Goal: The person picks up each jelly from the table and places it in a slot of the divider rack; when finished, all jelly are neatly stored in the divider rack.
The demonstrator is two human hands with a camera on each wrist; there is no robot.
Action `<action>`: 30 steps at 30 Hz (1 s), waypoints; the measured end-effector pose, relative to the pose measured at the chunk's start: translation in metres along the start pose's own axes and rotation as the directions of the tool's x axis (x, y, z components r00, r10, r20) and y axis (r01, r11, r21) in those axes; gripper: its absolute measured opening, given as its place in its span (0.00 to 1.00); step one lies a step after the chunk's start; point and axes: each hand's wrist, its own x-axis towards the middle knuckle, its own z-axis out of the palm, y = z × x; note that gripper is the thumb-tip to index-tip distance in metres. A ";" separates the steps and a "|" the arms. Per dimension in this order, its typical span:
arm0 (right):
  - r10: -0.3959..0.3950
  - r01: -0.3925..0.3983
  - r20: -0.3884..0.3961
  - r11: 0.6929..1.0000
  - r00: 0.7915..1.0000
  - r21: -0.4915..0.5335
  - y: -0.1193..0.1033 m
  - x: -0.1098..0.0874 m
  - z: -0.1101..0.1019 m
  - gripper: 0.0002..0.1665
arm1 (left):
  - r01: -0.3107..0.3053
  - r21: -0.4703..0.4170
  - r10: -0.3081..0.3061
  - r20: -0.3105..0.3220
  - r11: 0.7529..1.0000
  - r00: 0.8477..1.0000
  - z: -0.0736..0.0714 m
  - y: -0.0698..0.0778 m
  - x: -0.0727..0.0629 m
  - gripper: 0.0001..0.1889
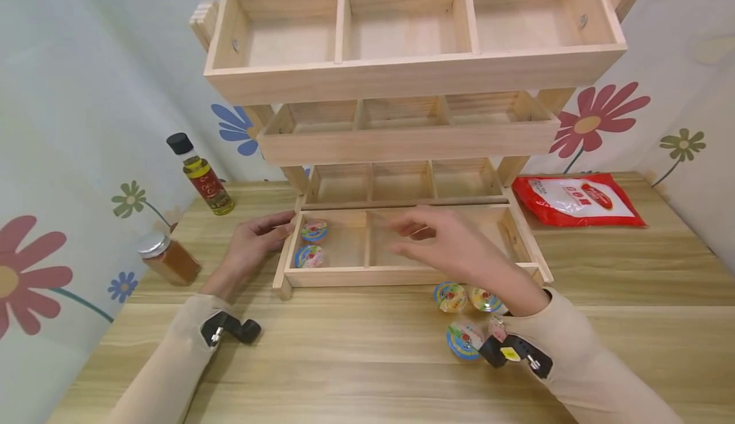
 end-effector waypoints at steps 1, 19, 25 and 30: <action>-0.013 0.013 -0.008 1.000 1.000 -0.007 0.005 -0.004 -0.003 0.17 | 0.001 -0.003 -0.001 0.000 1.000 1.000 0.000 0.000 0.000 0.22; 0.065 -0.064 0.025 0.997 0.998 -0.052 0.068 -0.077 -0.052 0.17 | 0.001 -0.003 -0.001 -0.006 1.000 1.000 0.000 0.000 0.001 0.22; 0.052 -0.048 0.045 0.995 0.998 -0.092 0.075 -0.087 -0.058 0.16 | -0.004 -0.002 0.004 0.000 1.000 1.000 0.000 0.000 0.000 0.22; 0.068 -0.058 0.082 0.991 0.994 -0.118 0.080 -0.091 -0.060 0.14 | -0.002 0.008 0.002 -0.001 1.000 1.000 0.000 0.001 0.000 0.22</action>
